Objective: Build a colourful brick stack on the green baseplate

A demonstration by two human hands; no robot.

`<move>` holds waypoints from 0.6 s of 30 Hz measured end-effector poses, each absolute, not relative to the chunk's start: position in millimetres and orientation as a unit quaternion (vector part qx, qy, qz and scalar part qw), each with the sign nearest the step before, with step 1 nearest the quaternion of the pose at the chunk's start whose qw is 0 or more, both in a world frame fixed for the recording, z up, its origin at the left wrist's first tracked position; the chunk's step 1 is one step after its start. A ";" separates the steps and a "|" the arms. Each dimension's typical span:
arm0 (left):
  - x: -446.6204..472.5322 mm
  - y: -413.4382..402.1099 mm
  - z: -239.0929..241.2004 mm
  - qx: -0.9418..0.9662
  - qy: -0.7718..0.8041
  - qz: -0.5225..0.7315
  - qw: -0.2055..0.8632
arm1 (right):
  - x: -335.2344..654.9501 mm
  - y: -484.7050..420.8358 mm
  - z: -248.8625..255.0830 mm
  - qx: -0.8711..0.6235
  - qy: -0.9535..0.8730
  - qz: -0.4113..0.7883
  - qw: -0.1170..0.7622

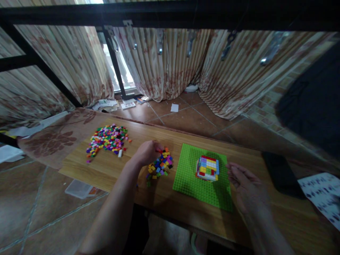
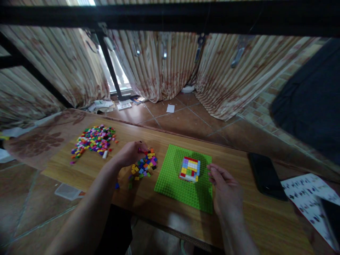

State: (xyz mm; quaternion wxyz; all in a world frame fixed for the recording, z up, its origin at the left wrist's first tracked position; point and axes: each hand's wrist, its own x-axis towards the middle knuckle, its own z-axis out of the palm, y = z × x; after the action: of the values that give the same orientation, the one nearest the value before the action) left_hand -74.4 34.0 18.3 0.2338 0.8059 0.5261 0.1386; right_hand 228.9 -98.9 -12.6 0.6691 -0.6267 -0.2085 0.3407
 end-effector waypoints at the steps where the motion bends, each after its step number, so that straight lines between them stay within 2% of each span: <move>1: -74.4 34.4 18.0 0.812 0.517 0.138 0.233 | 228.3 -98.5 -12.1 -0.626 -0.210 0.339 0.670; 6: -69.7 33.8 21.8 0.829 0.478 0.156 0.244 | 224.7 -96.7 -7.3 -0.621 -0.225 0.310 0.684; 13: -12.5 0.1 28.8 0.812 0.327 0.323 0.359 | 210.7 -96.1 9.1 -0.610 -0.294 0.247 0.693; 18: 29.4 -31.3 24.9 0.825 0.268 0.381 0.321 | 204.2 -98.7 17.5 -0.624 -0.361 0.239 0.651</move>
State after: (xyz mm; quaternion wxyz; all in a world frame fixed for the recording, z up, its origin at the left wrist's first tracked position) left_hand 29.4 -31.3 24.9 0.3207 0.8246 0.2682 0.3810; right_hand 204.2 -98.7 17.5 0.6505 -0.6238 -0.3611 0.2393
